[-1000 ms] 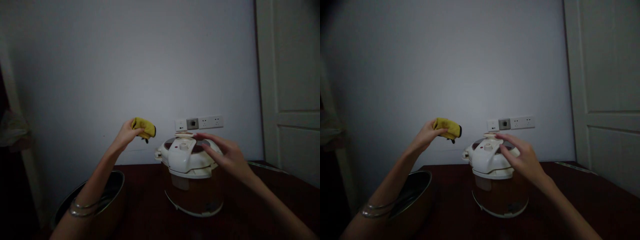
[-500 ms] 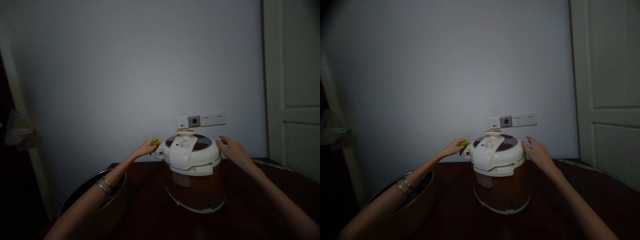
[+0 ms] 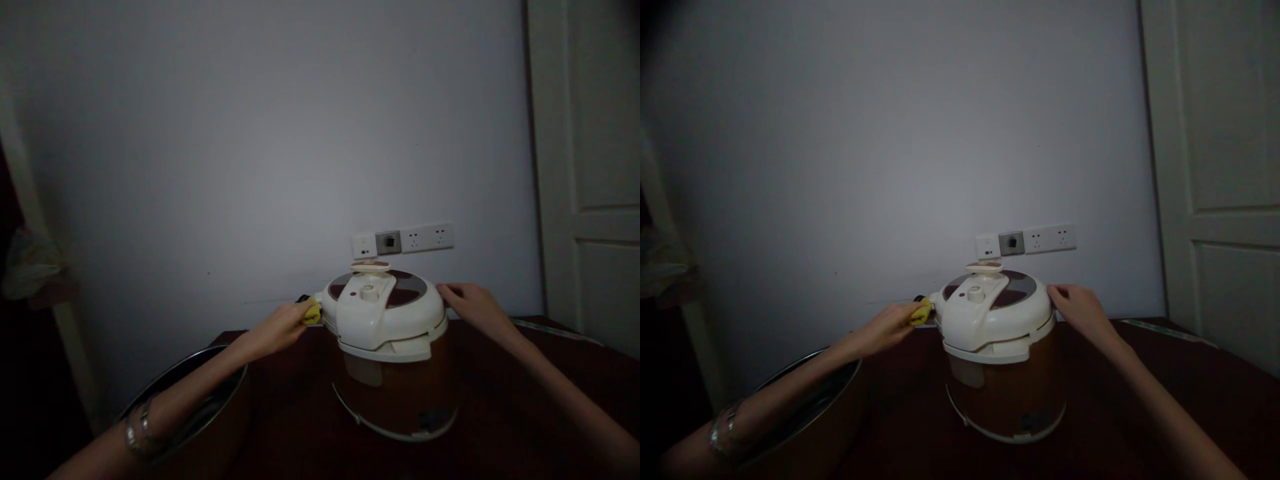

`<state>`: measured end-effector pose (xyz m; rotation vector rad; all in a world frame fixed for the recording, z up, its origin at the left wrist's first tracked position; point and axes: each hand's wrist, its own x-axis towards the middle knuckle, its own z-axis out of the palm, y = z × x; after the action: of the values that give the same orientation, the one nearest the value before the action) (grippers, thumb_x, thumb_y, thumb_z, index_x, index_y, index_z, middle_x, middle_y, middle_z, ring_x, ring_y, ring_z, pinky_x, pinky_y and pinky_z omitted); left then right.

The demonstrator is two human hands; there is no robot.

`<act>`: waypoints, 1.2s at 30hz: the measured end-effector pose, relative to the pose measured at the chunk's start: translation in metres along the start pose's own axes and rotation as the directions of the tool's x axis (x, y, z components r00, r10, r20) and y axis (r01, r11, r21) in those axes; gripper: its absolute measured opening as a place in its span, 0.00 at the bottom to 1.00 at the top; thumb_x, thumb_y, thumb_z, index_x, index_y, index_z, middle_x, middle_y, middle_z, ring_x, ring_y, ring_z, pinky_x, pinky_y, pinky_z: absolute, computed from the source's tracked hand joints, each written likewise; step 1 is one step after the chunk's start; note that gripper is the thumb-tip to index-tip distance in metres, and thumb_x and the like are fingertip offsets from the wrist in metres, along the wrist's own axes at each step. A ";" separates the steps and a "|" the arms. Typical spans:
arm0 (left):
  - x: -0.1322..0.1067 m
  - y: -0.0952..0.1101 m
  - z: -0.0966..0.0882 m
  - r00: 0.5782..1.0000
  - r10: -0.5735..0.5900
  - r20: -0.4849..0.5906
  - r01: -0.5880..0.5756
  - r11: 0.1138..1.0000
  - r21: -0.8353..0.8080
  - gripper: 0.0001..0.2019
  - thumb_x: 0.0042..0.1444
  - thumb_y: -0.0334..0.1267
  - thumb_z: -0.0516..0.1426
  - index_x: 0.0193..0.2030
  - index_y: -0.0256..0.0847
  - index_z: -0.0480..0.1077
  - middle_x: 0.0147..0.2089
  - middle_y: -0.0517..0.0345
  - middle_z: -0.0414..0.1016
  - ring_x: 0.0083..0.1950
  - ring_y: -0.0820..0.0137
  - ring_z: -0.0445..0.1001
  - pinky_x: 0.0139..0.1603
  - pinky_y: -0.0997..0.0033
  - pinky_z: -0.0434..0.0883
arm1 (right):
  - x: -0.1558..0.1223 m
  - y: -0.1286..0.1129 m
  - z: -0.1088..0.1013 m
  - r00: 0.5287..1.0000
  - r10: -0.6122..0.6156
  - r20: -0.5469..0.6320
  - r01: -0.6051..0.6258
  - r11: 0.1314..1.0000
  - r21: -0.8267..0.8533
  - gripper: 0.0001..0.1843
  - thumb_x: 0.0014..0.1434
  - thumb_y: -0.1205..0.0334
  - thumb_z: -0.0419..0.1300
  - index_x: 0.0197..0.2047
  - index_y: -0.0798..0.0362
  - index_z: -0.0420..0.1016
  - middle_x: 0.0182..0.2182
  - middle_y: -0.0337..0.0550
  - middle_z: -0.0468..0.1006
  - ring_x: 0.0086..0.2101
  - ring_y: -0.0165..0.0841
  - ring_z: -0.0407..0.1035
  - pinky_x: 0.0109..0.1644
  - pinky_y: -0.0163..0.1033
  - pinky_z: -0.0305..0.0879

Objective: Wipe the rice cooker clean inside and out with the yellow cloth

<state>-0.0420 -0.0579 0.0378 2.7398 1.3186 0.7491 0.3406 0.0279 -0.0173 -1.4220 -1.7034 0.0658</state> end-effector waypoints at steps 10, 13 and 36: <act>0.023 -0.035 -0.029 0.946 -0.225 -0.232 0.242 0.969 0.045 0.08 0.43 0.27 0.53 0.30 0.42 0.70 0.28 0.56 0.74 0.30 0.67 0.71 0.34 0.68 0.67 | -0.002 0.002 0.001 1.000 -0.002 -0.005 0.002 0.998 -0.065 0.23 0.58 0.53 0.45 0.30 0.53 0.79 0.32 0.51 0.81 0.35 0.44 0.75 0.38 0.41 0.64; 0.035 -0.040 -0.007 0.954 -0.162 -0.253 0.174 0.984 0.024 0.15 0.47 0.27 0.50 0.41 0.41 0.70 0.38 0.53 0.76 0.40 0.65 0.74 0.44 0.64 0.70 | -0.003 0.002 0.001 1.000 0.004 0.000 -0.004 0.996 -0.085 0.24 0.58 0.52 0.45 0.30 0.54 0.78 0.32 0.51 0.81 0.34 0.44 0.74 0.37 0.40 0.63; -0.032 0.009 0.110 0.917 0.137 -0.373 -0.059 0.975 0.214 0.36 0.54 0.21 0.46 0.70 0.38 0.42 0.71 0.43 0.43 0.71 0.60 0.40 0.67 0.47 0.53 | -0.012 0.008 0.017 0.982 -0.034 -0.184 0.007 0.990 -0.144 0.22 0.57 0.54 0.44 0.24 0.55 0.74 0.26 0.53 0.77 0.28 0.39 0.68 0.31 0.38 0.53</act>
<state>-0.0054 -0.0664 -0.0710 2.9388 1.3899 1.2919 0.3358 0.0285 -0.0390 -1.4660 -1.5928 -0.1989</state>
